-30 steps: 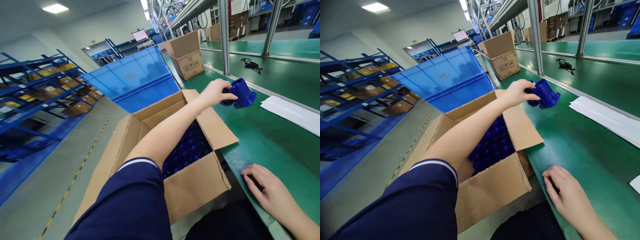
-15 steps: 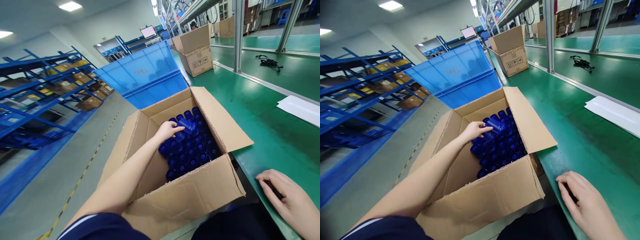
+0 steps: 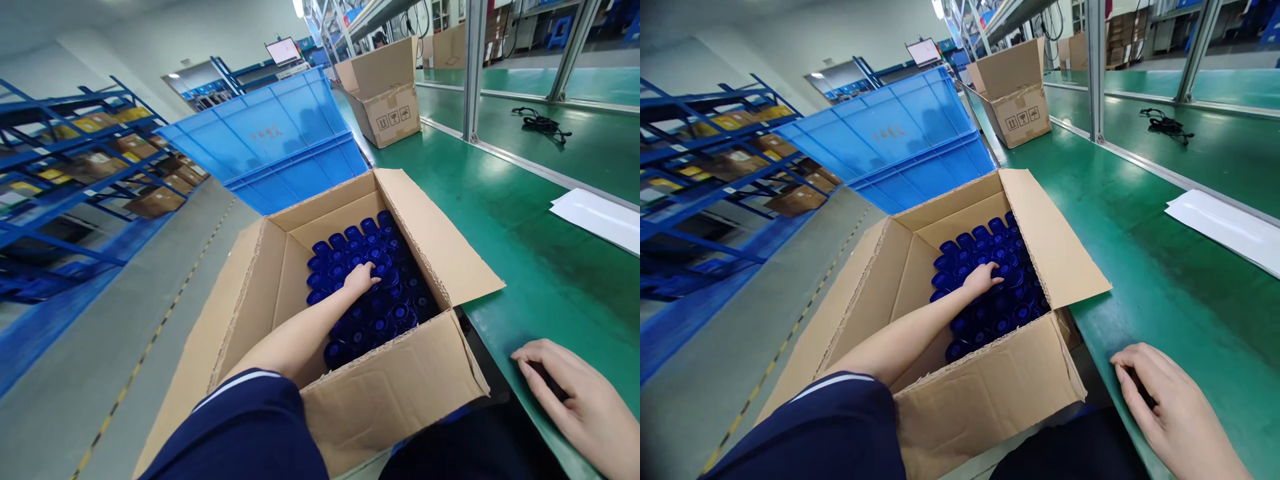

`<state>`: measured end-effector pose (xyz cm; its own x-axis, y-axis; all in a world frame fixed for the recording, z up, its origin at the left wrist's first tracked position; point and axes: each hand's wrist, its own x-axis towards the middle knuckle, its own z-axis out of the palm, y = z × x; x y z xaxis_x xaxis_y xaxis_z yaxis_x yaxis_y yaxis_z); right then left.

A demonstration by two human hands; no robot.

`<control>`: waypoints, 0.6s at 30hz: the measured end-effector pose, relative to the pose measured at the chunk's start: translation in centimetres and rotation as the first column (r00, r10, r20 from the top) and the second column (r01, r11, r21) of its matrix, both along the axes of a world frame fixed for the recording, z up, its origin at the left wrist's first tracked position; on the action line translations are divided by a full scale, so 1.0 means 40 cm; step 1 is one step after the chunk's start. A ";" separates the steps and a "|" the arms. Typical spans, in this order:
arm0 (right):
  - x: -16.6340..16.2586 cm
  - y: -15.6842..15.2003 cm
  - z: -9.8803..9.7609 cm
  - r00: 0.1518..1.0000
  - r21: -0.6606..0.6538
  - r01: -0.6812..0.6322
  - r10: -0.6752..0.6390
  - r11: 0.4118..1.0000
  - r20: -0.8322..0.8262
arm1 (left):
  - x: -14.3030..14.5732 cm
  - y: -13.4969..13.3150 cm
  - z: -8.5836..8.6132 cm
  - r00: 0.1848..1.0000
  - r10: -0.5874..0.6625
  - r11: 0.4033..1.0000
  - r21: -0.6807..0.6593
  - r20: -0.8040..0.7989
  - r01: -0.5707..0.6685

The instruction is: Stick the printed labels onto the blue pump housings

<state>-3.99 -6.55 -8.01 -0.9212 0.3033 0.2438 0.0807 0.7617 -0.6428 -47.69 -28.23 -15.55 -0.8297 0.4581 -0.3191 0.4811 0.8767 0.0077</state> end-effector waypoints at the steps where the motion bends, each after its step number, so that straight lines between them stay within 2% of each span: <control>1: 0.000 0.000 0.001 1.000 -0.002 -0.002 0.002 1.000 -0.001 | -0.002 -0.004 0.001 1.000 -0.011 1.000 -0.017 -0.015 0.010; 6: 0.000 0.001 0.001 1.000 0.003 -0.020 0.020 1.000 -0.003 | -0.017 -0.036 0.009 0.994 -0.061 0.994 -0.094 -0.093 0.052; 11: -0.001 0.002 0.003 1.000 0.006 -0.025 0.025 1.000 -0.007 | -0.031 -0.058 -0.008 0.992 -0.085 0.986 -0.154 -0.096 0.069; 15: -0.002 -0.005 0.006 1.000 -0.010 -0.002 0.002 1.000 0.007 | -0.038 -0.055 -0.014 0.988 -0.125 0.979 -0.171 -0.089 0.108; 18: -0.002 -0.005 0.006 1.000 -0.005 0.006 -0.006 1.000 0.000 | -0.035 -0.039 -0.006 0.972 -0.206 0.972 -0.140 -0.110 0.190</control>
